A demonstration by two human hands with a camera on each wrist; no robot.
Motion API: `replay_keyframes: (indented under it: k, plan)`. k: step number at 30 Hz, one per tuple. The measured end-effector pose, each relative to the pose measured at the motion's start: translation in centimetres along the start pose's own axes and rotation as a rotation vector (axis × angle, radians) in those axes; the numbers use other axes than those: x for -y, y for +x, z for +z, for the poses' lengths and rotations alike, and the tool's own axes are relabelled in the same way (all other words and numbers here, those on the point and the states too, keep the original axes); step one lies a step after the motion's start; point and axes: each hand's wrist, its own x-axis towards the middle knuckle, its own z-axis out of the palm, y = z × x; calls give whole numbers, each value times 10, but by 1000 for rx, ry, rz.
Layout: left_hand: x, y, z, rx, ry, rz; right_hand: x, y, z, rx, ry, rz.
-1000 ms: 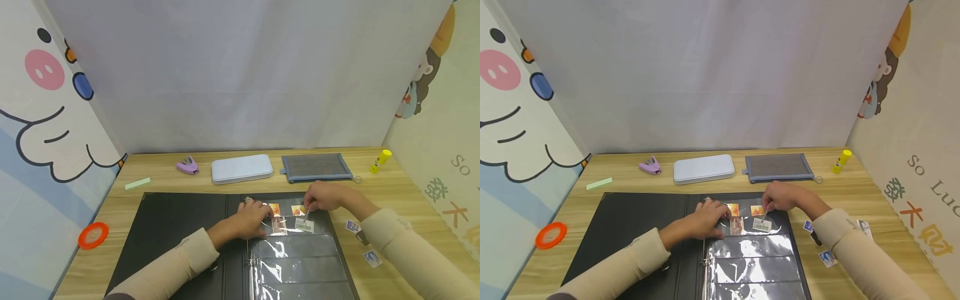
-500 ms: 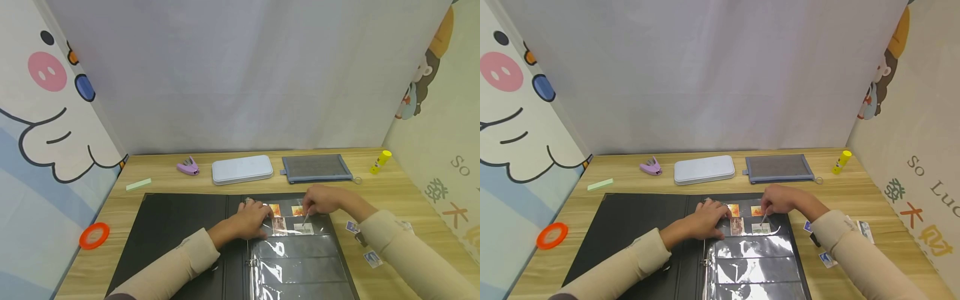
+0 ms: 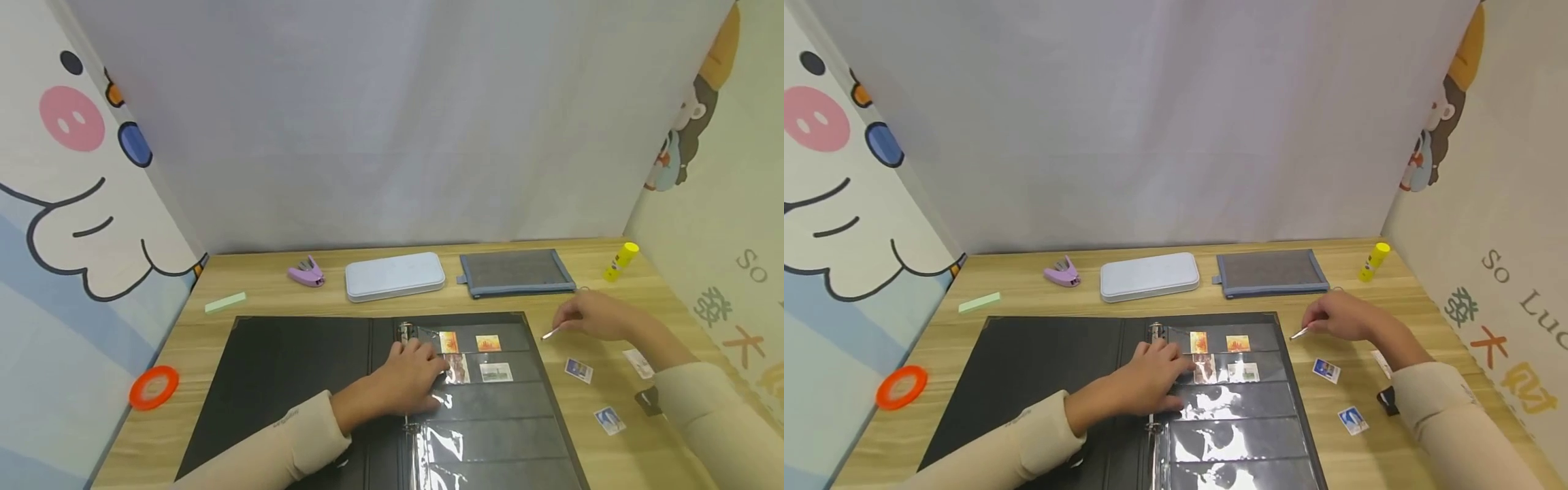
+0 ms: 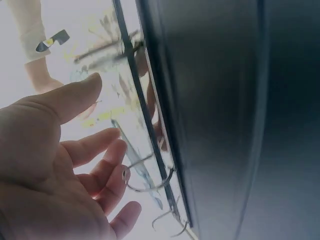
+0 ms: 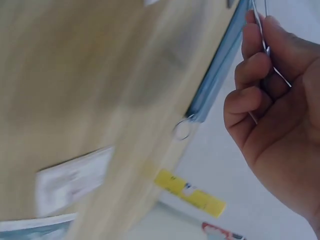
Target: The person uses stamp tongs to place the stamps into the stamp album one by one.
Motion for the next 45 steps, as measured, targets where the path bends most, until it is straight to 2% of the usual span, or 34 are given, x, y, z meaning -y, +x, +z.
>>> replay_keyframes:
  k: [6, 13, 19, 23, 27, 33, 37, 39, 45]
  plan:
    - [-4, -7, 9, 17, 21, -1, -17, -24, 11, -10, -4, -3]
    - [-6, -8, 13, -4, 57, 0, -41, -48, 18, -18, 14, 80]
    - [-7, -9, 12, -20, 78, 5, -38, -60, 16, -23, 28, 131]
    - [-9, -10, 12, -21, 68, -1, -32, -60, 17, 1, 82, 123]
    - [-11, -9, 12, -23, 18, -16, -32, -59, 19, 10, 94, 121]
    - [-11, -7, 14, -5, -81, -21, -28, -56, 14, -45, 52, 128]
    - [-10, -5, 16, -17, -128, -7, -21, -51, 9, -107, 30, 87]
    - [-10, -4, 15, -16, -141, -5, -17, -48, 7, -126, 34, 55]
    - [-10, -2, 14, 25, -143, -23, 5, -32, 2, -138, 76, 35]
